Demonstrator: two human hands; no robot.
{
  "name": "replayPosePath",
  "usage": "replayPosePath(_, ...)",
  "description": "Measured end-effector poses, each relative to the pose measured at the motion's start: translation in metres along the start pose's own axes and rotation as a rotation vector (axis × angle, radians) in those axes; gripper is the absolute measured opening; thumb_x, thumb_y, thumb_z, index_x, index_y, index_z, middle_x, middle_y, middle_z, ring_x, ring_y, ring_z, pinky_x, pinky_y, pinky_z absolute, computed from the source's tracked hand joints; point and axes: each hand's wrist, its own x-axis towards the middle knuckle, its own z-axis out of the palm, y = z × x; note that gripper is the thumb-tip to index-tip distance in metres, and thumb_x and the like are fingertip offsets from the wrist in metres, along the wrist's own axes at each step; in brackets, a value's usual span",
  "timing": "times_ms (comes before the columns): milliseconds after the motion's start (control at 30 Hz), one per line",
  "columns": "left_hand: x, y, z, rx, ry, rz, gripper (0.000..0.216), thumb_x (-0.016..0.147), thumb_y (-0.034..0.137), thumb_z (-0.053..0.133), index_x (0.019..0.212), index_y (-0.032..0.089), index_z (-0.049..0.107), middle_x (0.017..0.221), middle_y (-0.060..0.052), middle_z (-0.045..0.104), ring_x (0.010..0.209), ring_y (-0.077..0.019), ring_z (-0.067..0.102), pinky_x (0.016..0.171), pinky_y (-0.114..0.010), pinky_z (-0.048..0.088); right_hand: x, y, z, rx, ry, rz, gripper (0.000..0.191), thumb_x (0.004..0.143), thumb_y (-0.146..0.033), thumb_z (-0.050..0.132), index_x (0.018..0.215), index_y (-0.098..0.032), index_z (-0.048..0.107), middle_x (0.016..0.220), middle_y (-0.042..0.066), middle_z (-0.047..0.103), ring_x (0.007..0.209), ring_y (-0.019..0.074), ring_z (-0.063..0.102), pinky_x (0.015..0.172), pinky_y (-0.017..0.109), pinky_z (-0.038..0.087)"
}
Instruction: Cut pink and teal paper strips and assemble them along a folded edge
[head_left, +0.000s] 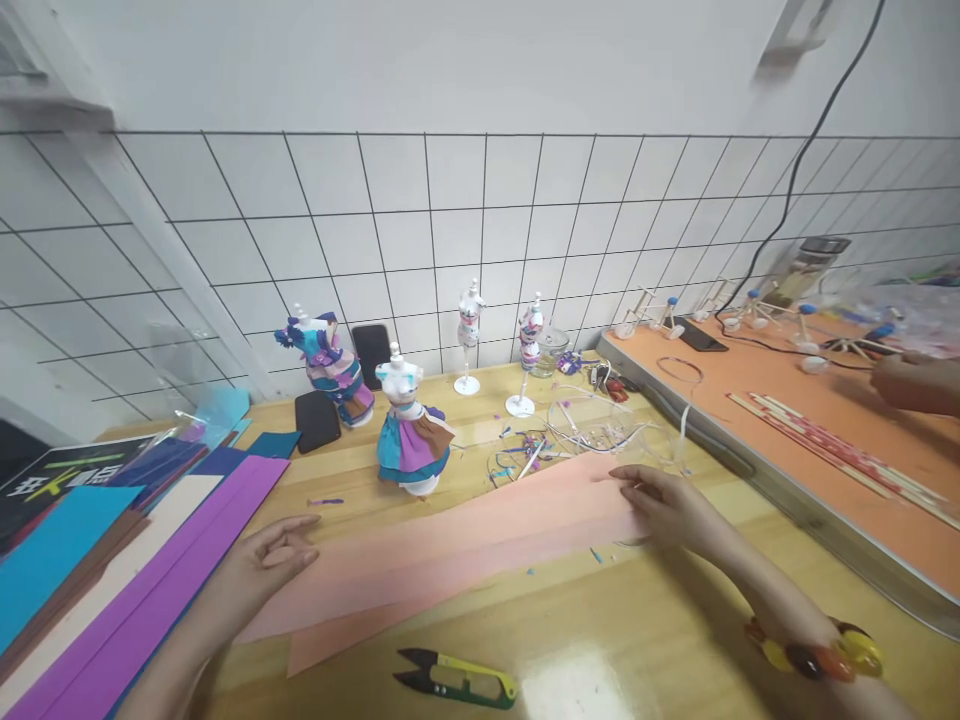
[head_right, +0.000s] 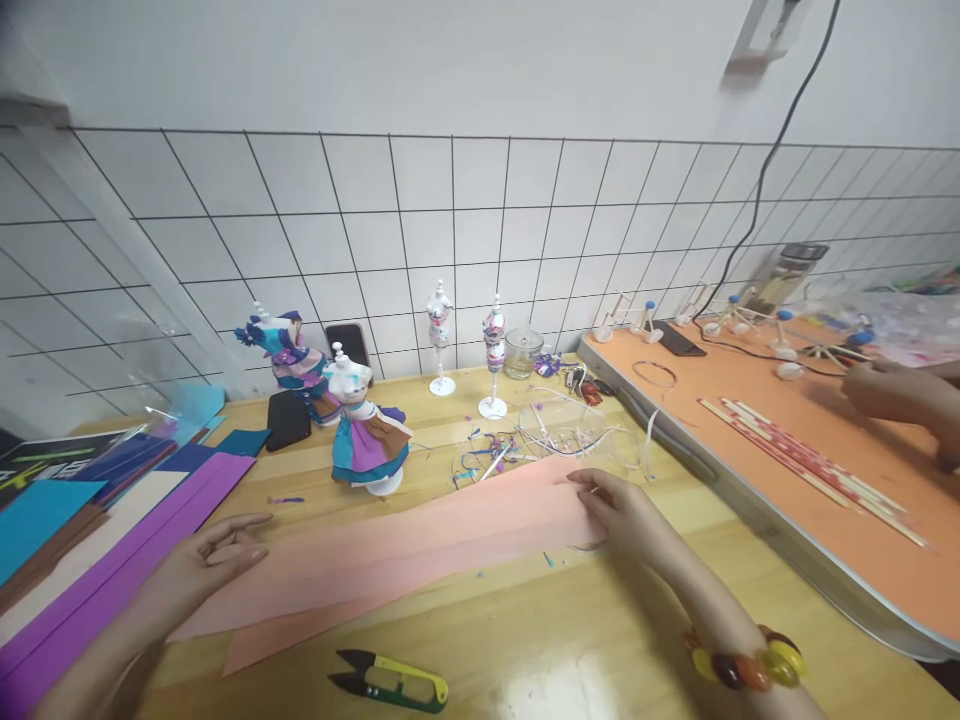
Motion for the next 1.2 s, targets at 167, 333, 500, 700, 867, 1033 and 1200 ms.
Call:
replayPosePath(167, -0.014, -0.008, -0.003, 0.020, 0.001, -0.022, 0.064, 0.066, 0.057, 0.063, 0.116, 0.016, 0.057, 0.072, -0.001, 0.063, 0.076, -0.0212, 0.064, 0.069, -0.028, 0.052, 0.002, -0.006, 0.009, -0.031, -0.043, -0.061, 0.033, 0.077, -0.038, 0.050, 0.100, -0.019, 0.065, 0.098, 0.008, 0.068, 0.077, 0.0219, 0.062, 0.069, 0.032, 0.048)
replayPosePath(333, -0.022, -0.020, -0.015, 0.075, 0.037, -0.062, 0.065, 0.062, 0.061, 0.064, 0.110, 0.018, 0.061, 0.072, -0.003, 0.067, 0.085, -0.0247, 0.065, 0.072, -0.028, 0.052, -0.001, -0.030, 0.025, -0.077, -0.075, -0.101, 0.032, 0.080, -0.032, 0.044, 0.101, -0.020, 0.066, 0.096, 0.007, 0.068, 0.080, 0.0210, 0.062, 0.069, 0.030, 0.047)
replayPosePath(500, -0.027, -0.035, -0.029, 0.115, 0.080, -0.074, 0.058, 0.059, 0.063, 0.064, 0.099, 0.022, 0.066, 0.073, -0.002, 0.068, 0.084, -0.0242, 0.066, 0.068, -0.027, 0.053, 0.001, -0.047, 0.039, -0.107, -0.104, -0.150, 0.032, 0.082, -0.031, 0.041, 0.102, -0.020, 0.064, 0.096, 0.006, 0.068, 0.079, 0.0201, 0.062, 0.066, 0.029, 0.046)
replayPosePath(700, -0.027, -0.046, -0.032, 0.065, 0.182, -0.167, 0.063, 0.048, 0.066, 0.068, 0.092, 0.022, 0.066, 0.091, -0.005, 0.071, 0.092, -0.0261, 0.065, 0.071, -0.026, 0.053, -0.006, -0.050, 0.039, -0.179, 0.028, -0.146, 0.026, 0.085, -0.035, 0.041, 0.094, -0.020, 0.062, 0.084, 0.005, 0.067, 0.071, 0.0186, 0.061, 0.060, 0.028, 0.044)
replayPosePath(867, -0.022, -0.066, -0.032, -0.033, 0.179, -0.237, 0.072, 0.047, 0.070, 0.068, 0.102, 0.024, 0.062, 0.107, -0.005, 0.067, 0.106, -0.0280, 0.058, 0.083, -0.030, 0.051, -0.036, -0.048, 0.041, -0.339, -0.017, -0.067, 0.024, 0.084, -0.036, 0.044, 0.099, -0.021, 0.056, 0.079, 0.005, 0.068, 0.066, 0.0193, 0.062, 0.056, 0.028, 0.044)
replayPosePath(1033, -0.016, -0.089, -0.033, -0.084, 0.165, -0.276, 0.076, 0.050, 0.071, 0.066, 0.110, 0.025, 0.058, 0.119, -0.004, 0.062, 0.115, -0.0267, 0.052, 0.100, -0.034, 0.039, -0.049, -0.032, 0.061, -0.492, 0.021, -0.196, 0.037, 0.084, -0.024, 0.035, 0.117, -0.019, 0.052, 0.103, 0.012, 0.067, 0.088, 0.0246, 0.065, 0.070, 0.034, 0.048)
replayPosePath(1200, -0.017, -0.087, -0.033, -0.107, 0.179, -0.290, 0.076, 0.046, 0.071, 0.068, 0.106, 0.025, 0.060, 0.122, -0.004, 0.060, 0.115, -0.0273, 0.052, 0.099, -0.035, 0.040, -0.040, -0.030, 0.042, -0.464, 0.054, -0.139, 0.041, 0.080, -0.024, 0.040, 0.119, -0.019, 0.051, 0.092, 0.008, 0.069, 0.077, 0.0208, 0.066, 0.063, 0.029, 0.048)
